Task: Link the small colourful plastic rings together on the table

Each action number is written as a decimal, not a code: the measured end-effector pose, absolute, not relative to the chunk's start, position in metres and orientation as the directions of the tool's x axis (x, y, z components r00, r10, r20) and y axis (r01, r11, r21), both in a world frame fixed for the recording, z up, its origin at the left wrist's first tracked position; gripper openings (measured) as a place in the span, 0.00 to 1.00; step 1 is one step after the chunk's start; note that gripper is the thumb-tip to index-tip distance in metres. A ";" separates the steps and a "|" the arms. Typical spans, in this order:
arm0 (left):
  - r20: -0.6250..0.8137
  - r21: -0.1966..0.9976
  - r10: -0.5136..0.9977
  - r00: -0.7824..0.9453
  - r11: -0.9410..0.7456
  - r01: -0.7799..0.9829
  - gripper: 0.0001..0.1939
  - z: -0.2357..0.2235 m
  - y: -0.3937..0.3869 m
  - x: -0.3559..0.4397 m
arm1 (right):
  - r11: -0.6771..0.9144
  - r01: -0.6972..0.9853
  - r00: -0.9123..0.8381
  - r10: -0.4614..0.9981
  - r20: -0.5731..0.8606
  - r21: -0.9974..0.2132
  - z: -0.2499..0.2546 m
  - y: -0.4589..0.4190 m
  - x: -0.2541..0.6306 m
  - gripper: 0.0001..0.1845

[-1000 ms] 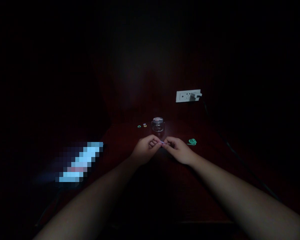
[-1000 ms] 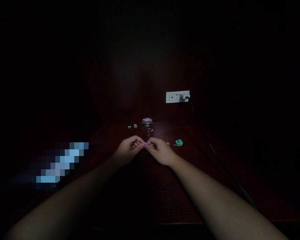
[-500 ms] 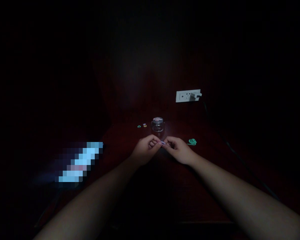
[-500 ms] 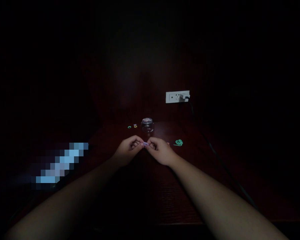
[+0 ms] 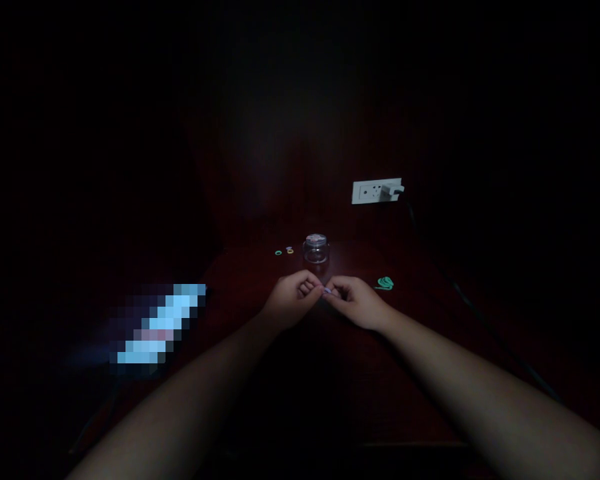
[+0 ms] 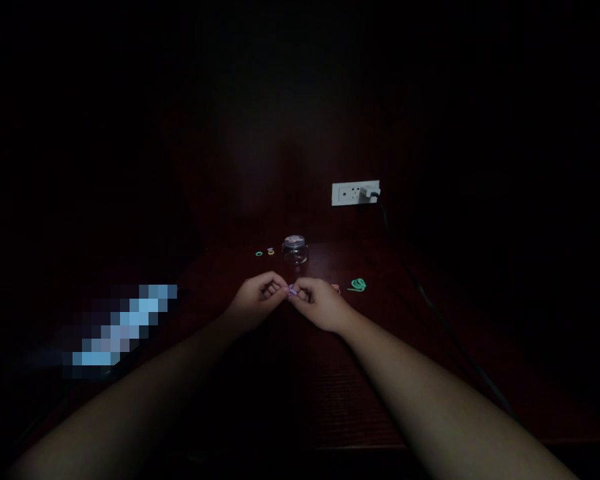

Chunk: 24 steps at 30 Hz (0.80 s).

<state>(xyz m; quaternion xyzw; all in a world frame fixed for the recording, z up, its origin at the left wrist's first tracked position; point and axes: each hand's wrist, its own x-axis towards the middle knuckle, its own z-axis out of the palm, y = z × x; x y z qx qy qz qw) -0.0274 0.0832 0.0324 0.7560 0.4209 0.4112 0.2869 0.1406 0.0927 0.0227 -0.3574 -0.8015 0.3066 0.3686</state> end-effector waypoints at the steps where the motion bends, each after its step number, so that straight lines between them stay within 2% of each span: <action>1: 0.385 0.777 0.871 0.307 -0.485 0.401 0.08 0.033 0.083 -0.027 | 0.549 0.345 -0.469 0.803 0.367 -0.761 0.022 0.093 0.141 0.11; 6: 0.403 0.775 0.867 0.293 -0.493 0.394 0.08 0.033 0.083 -0.027 | 0.521 0.305 -0.463 0.813 0.354 -0.797 0.021 0.094 0.141 0.10; 24: 0.370 0.788 0.876 0.311 -0.473 0.395 0.11 0.028 0.086 -0.028 | 0.540 0.285 -0.425 0.812 0.401 -0.792 0.022 0.095 0.141 0.08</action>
